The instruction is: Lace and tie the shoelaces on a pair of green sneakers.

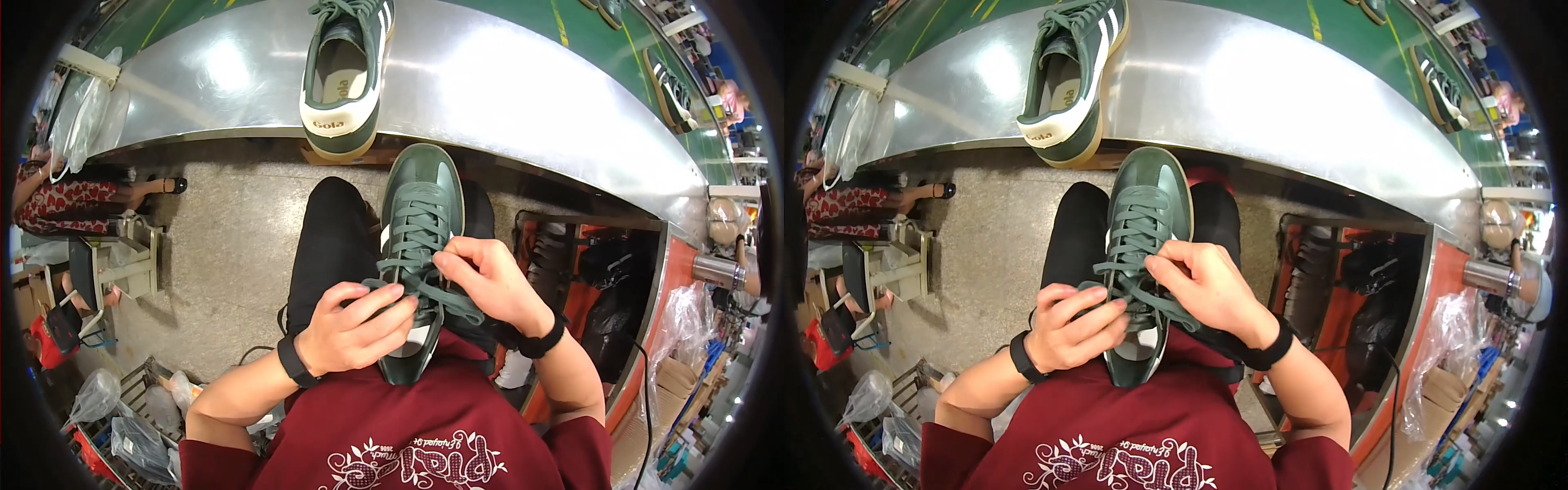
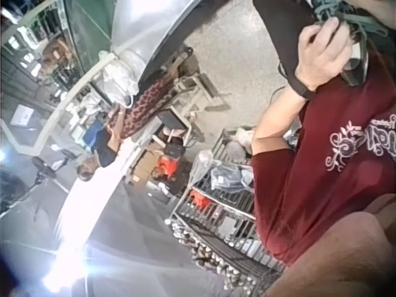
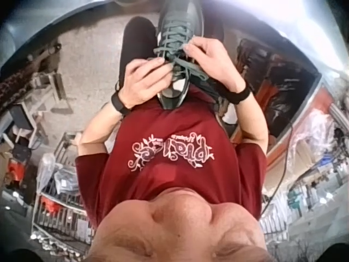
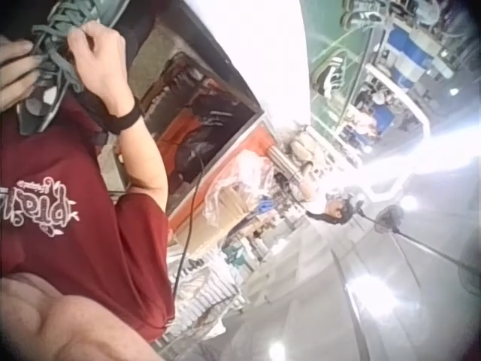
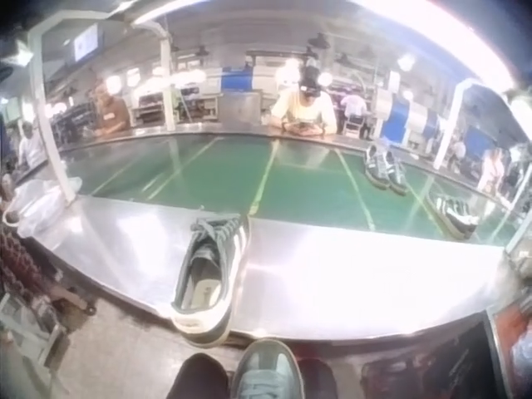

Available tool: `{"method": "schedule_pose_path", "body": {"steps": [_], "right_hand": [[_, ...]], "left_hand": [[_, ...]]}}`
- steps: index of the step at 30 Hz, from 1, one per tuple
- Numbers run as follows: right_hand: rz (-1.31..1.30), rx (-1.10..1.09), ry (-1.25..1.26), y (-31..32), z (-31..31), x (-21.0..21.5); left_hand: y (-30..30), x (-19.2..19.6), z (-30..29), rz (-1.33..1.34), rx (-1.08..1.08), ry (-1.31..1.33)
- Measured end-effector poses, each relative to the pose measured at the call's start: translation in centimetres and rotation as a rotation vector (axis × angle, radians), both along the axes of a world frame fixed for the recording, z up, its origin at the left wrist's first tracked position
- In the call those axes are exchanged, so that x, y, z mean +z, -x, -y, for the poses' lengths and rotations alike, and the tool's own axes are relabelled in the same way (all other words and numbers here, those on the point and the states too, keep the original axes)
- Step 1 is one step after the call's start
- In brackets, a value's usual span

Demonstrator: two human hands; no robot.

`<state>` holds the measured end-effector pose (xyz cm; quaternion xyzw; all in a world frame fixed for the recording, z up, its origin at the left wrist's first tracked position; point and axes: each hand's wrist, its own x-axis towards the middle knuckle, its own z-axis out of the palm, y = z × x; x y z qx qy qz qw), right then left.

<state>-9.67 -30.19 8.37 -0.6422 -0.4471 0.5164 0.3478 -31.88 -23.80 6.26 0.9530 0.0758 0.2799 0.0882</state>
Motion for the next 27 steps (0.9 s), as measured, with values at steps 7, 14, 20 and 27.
{"method": "schedule_pose_path", "body": {"steps": [7, 14, 20, 27], "right_hand": [[-0.749, -0.321, 0.105, 0.2, 1.2, -1.0], [-0.396, -0.216, 0.079, 0.4, 1.8, -0.3], [-0.476, -0.283, 0.099, 0.4, 1.7, -0.3], [-0.522, -0.331, 0.092, 0.7, 0.9, -0.1]], "left_hand": [[0.7, 0.3, -0.3, 0.000, 0.036, 0.008], [-2.0, 1.8, -4.0, -0.144, 0.242, 1.022], [-2.3, 1.5, -5.2, 0.061, -0.071, 1.834], [-2.2, 2.2, -4.8, -0.202, 0.119, 0.846]]}}
